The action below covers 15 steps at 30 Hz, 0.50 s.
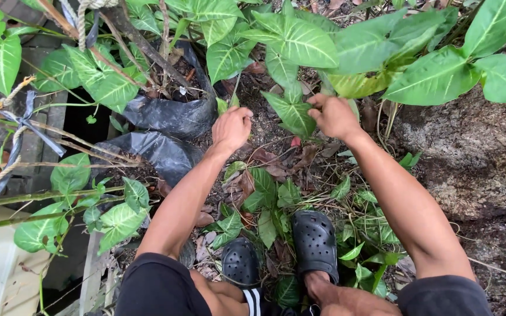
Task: Removing weeds and dead leaves from around potted plants by hand.
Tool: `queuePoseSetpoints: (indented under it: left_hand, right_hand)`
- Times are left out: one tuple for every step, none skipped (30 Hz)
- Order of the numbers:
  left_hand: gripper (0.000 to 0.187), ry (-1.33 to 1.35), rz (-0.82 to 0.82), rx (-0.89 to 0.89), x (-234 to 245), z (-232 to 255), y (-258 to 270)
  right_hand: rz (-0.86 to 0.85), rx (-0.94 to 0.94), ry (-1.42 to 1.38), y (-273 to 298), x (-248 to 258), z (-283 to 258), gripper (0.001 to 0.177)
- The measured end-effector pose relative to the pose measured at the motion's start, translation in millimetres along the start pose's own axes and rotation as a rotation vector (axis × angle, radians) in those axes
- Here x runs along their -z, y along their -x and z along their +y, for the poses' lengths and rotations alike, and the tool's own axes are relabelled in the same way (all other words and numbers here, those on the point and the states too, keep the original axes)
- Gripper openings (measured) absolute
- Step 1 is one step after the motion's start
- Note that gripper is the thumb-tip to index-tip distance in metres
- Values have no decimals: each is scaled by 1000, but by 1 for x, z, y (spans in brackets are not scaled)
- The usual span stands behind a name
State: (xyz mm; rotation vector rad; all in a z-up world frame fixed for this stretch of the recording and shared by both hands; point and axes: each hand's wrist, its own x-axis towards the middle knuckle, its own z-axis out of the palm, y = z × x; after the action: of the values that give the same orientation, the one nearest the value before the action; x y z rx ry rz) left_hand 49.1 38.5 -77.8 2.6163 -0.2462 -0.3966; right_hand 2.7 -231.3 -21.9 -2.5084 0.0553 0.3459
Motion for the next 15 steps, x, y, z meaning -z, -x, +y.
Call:
queuePoseSetpoints:
  left_hand:
    - [27,-42,-23,7,-1,-2,0]
    - [27,-42,-31,2,-4,-5,-2]
    - [27,-62,-37,20,-7,-7,-4]
    - [27,-81,-41,41,-10,-11,-6]
    - [27,-80,-47,39,-9,-6,-3]
    - [28,-101,-65,47,-6,-2,0]
    - [28,-121,-82,54,-2,2,4]
    - [28,-121,-80,58,-12,-6,1]
    - [30,-158,-142,62,-21,-13,-2]
    - [32,-192,-204,65,-30,-21,-5]
    - [32,-190,-202,69,-34,-25,-3]
    - [34,-219,-217,67,-39,-29,-2]
    - [35,-248,-232,64,-44,-33,0]
    - [35,-247,-232,70,-48,-39,-1]
    - [37,-270,-250,69,-52,-46,-3]
  right_hand:
    - [-15,-10,-14,11,4,-6,29]
    - [-14,-19,-16,12,6,-4,29]
    - [-25,-6,-34,13,7,-2,29]
    - [-37,10,-52,13,9,-1,29]
    - [-39,3,-53,19,14,-5,29]
    - [-43,-25,-66,24,21,-10,27]
    - [-47,-54,-79,29,27,-16,26]
    - [-49,-50,-79,17,18,5,26]
    - [-55,-43,-2,5,8,25,27]
    - [-61,-37,76,-7,-1,45,28]
    - [-62,-32,78,-19,-22,73,28]
    - [-98,-102,116,-30,-43,102,30]
    - [-134,-172,154,-42,-64,130,32]
    - [-139,-169,155,-34,-62,121,32]
    - [-174,-163,199,-26,-61,113,37]
